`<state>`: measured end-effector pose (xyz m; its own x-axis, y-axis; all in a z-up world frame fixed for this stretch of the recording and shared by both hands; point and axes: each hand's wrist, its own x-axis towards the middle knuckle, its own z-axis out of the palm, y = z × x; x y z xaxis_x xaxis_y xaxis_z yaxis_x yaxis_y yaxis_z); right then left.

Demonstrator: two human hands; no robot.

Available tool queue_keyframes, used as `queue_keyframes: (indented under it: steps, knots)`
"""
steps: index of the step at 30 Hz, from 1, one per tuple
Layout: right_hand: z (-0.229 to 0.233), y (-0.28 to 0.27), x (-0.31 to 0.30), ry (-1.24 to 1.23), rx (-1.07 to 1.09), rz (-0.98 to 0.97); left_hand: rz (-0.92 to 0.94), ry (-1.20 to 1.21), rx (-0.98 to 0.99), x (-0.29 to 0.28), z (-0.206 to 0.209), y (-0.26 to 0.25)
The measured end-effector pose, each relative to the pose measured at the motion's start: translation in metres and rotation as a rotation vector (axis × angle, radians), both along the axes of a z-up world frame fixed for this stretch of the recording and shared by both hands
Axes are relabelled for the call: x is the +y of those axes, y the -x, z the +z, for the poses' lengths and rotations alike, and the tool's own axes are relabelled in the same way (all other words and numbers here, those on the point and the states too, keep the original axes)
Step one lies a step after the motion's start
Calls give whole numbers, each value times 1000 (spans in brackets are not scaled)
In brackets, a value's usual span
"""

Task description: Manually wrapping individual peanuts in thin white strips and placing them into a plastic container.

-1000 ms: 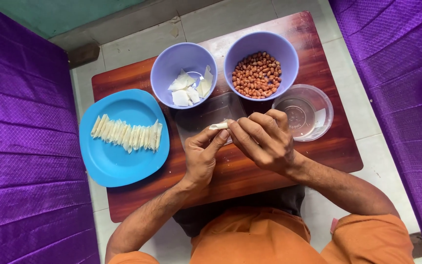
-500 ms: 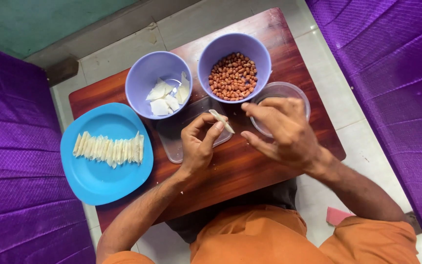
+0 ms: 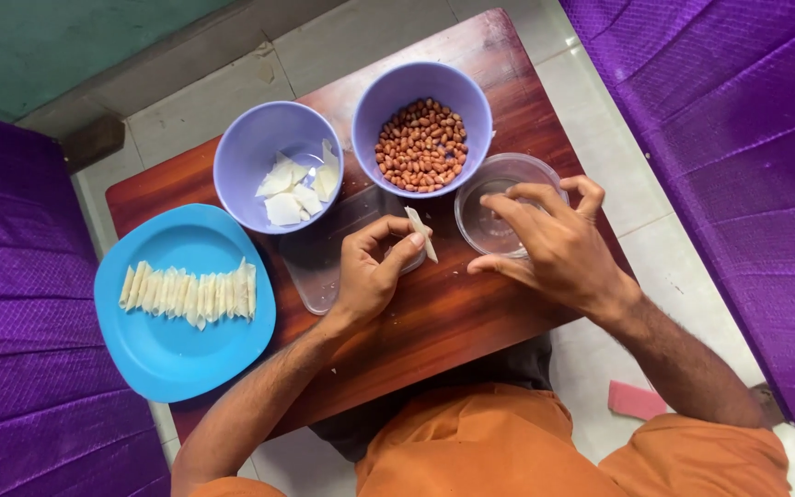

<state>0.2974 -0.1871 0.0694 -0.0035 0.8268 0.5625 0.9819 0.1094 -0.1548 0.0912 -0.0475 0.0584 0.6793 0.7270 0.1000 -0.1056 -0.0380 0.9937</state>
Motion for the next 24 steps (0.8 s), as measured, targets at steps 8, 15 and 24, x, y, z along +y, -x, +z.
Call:
queue_keyframes:
  steps: [8, 15, 24]
  knots:
    - [11, 52, 24, -299, 535, 240, -26, 128, 19, -2, 24, 27]
    - [26, 89, 57, -483, 380, 430, 30, 189, 39, -1, 14, 64]
    - [25, 101, 73, -442, 375, 443, 61, 156, 13, 4, 21, 88]
